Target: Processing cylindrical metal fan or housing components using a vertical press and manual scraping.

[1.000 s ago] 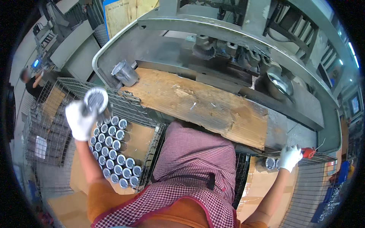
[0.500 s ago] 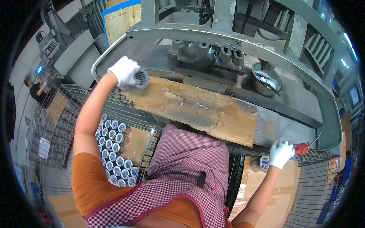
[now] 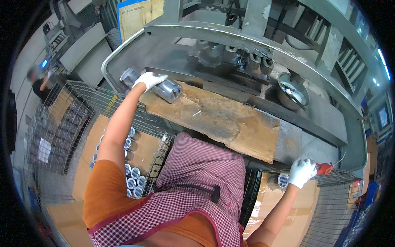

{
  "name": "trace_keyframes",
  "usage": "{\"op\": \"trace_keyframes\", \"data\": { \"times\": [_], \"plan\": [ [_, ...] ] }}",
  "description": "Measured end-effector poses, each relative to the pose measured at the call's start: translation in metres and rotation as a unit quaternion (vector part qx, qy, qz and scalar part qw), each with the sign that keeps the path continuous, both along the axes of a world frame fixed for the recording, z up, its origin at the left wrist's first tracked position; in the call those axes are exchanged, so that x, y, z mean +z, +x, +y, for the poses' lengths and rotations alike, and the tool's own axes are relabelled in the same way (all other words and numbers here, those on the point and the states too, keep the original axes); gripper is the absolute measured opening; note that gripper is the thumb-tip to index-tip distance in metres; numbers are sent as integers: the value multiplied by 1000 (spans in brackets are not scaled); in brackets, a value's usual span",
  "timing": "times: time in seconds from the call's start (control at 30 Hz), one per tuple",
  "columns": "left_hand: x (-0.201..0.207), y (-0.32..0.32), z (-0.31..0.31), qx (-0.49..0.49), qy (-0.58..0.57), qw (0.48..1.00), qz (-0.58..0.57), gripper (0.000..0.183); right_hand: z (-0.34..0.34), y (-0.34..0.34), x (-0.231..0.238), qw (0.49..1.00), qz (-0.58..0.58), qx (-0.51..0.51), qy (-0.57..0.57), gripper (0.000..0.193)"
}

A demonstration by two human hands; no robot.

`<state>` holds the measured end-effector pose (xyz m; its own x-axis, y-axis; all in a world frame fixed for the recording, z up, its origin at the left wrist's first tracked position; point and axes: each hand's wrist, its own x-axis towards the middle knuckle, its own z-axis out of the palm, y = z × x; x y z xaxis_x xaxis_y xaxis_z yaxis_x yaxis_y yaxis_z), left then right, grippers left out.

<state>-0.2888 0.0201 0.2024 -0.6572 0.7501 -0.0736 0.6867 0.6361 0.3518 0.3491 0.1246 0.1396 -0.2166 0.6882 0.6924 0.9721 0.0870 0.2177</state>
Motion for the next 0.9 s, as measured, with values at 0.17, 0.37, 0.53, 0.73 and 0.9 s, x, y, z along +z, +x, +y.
{"op": "trace_keyframes", "data": {
  "times": [0.17, 0.37, 0.53, 0.73, 0.9],
  "plan": [
    [-13, -22, 2, -39, 126, 991, -37, 57, 0, 1, 0, 1000, -30, 3, -5, 24],
    [1, -15, -30, -39, 42, 962, 267, 54, 6, 8, -5, 997, -59, 9, -53, 30],
    [12, -7, -82, 6, 118, 950, 289, 59, 9, 22, -6, 996, -68, 18, -50, 35],
    [-45, -84, -217, 183, 227, 947, 134, 61, 12, 18, 5, 985, -153, -2, -79, 42],
    [-221, -134, -317, 313, 52, 948, -10, 66, 22, 14, 6, 971, -160, -75, -164, 44]
  ]
}}
